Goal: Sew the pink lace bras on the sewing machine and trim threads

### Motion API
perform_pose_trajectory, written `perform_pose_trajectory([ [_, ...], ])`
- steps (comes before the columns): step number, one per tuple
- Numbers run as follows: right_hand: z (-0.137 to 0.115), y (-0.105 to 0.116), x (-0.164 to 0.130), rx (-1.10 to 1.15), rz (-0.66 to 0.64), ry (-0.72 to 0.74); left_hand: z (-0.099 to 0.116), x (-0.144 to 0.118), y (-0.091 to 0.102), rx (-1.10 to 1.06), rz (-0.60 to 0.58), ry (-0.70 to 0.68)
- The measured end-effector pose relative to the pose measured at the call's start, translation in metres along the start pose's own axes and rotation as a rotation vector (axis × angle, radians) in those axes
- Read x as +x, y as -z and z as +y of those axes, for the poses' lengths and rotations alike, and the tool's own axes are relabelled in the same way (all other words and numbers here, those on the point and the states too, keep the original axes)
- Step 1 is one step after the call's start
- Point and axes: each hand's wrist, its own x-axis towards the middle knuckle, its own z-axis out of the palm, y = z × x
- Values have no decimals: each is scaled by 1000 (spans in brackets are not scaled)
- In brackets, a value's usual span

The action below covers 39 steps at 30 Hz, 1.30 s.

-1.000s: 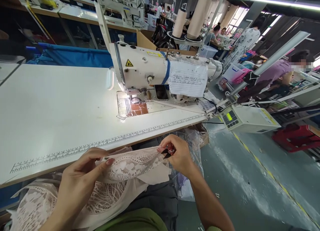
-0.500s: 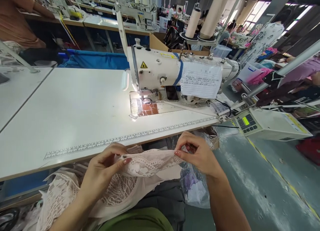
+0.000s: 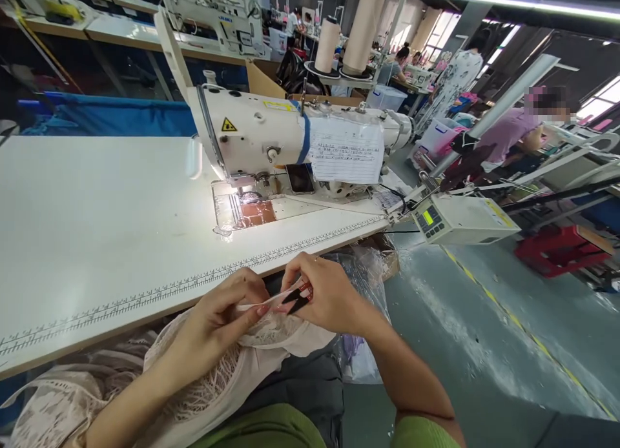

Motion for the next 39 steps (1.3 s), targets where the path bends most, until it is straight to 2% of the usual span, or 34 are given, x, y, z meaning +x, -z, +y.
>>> perform_pose_trajectory([
  [2,8,3,-5,27,1,-25,-1,-1,2,5,8,2],
  [9,25,8,-6,201,-24,50,-2,1,4,7,20,-8],
  [15,24,5,-8,398,57,-86,-2,0,5,-6,25,-10],
  [23,17,-7,-11,335,223,11,-2,2,-2,-132,69,180],
  [27,10,-9,-11,343,257,15,3,10,-4,-160,38,238],
  [31,4,-12,-12,330,246,-49,9,17,-9,-52,-32,237],
  [34,2,-13,-13,312,250,-88,10,19,-14,47,-3,297],
  [39,9,-11,-13,360,330,-97,10,23,-15,-146,40,389],
])
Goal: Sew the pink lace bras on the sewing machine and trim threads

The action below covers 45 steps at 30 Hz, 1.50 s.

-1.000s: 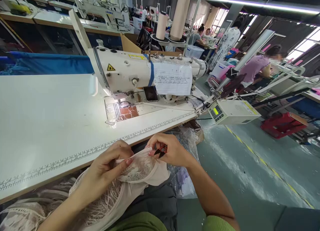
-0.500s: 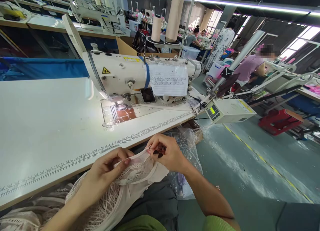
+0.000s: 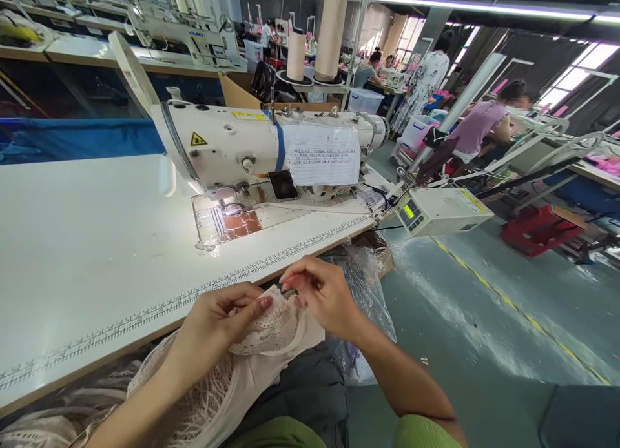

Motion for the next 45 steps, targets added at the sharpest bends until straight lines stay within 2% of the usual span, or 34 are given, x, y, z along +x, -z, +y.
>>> perform_pose_trajectory([
  [2,1,2,0,12,7,23,0,2,0,-70,-8,21],
  [6,-1,2,0,-141,20,41,-5,4,0,-141,5,4],
  [12,-5,0,0,-175,-58,1,-10,4,2,-164,11,2],
  [18,-7,-4,6,-229,-89,-29,-4,3,-1,4,83,-70],
  [23,-10,-5,11,-273,-44,48,-8,4,-3,171,133,-143],
  [26,-10,3,9,-231,56,81,-15,5,12,310,100,-179],
  [30,-3,19,-2,-93,144,-10,-36,4,46,532,-70,-280],
  [32,1,24,-7,-55,162,-26,-50,1,60,574,-76,-324],
  [34,5,25,-10,-15,181,-22,-62,-2,69,559,-48,-324],
  [37,9,24,-11,6,207,-17,-70,-9,70,480,9,-265],
  [42,25,27,-11,12,206,-37,-60,-17,61,260,271,-161],
  [45,36,30,-13,3,160,-65,-55,-17,57,77,343,-102],
])
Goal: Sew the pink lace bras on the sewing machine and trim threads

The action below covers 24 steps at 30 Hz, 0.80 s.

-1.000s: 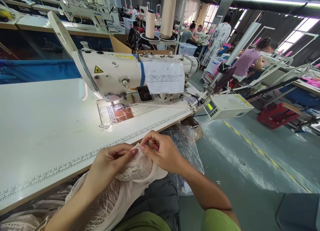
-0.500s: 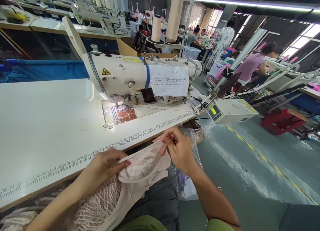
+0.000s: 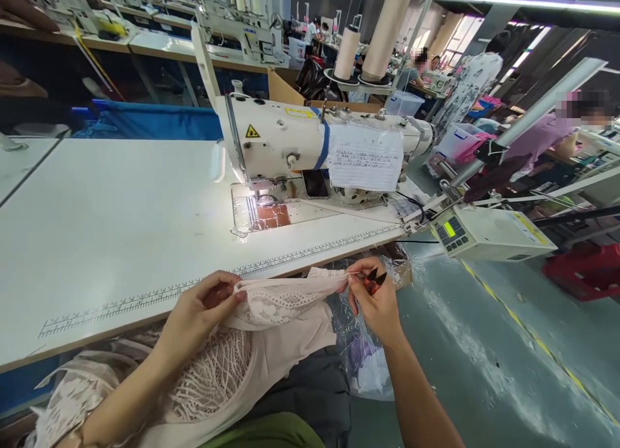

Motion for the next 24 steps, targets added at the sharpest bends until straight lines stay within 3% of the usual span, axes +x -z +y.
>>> perform_pose_trajectory([
  [4,6,0,1,-103,-10,-15,0,-1,-2,-63,50,-10],
  [10,5,0,4,-172,-19,45,-9,-2,-3,83,120,-177],
  [17,10,9,10,-193,-55,101,-9,-6,3,159,102,-365],
  [20,18,12,13,-171,-93,159,-4,-8,3,194,116,-396],
  [24,22,12,14,-151,-180,98,-4,-10,3,195,107,-407],
])
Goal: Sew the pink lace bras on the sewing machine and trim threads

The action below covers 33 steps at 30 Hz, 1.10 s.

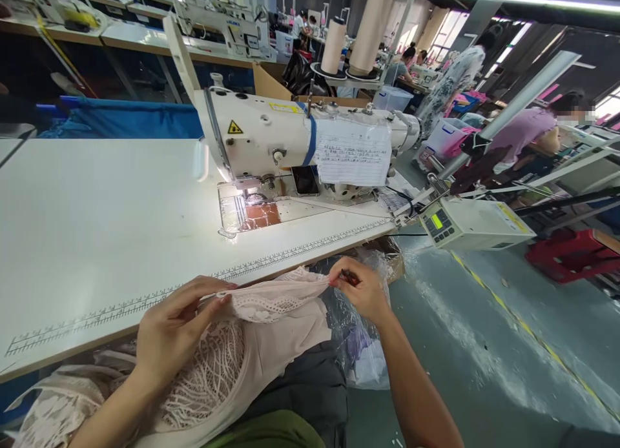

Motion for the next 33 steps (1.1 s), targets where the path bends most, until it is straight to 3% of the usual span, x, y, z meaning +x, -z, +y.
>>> perform_pose_trajectory([
  [8,-5,0,-2,-75,-105,-137,-2,-1,1,-20,-3,29],
  [16,5,-5,-12,152,57,-172,-9,-1,2,-15,-45,64],
  [21,8,-14,-13,148,151,-144,-7,-8,-6,105,80,133],
  [24,7,-18,-12,122,200,-115,-6,-8,-9,146,125,81],
  [29,5,-26,-11,117,294,-131,-12,-4,-4,210,99,-93],
  [33,3,-28,-10,45,321,-194,-13,-3,-4,220,130,-107],
])
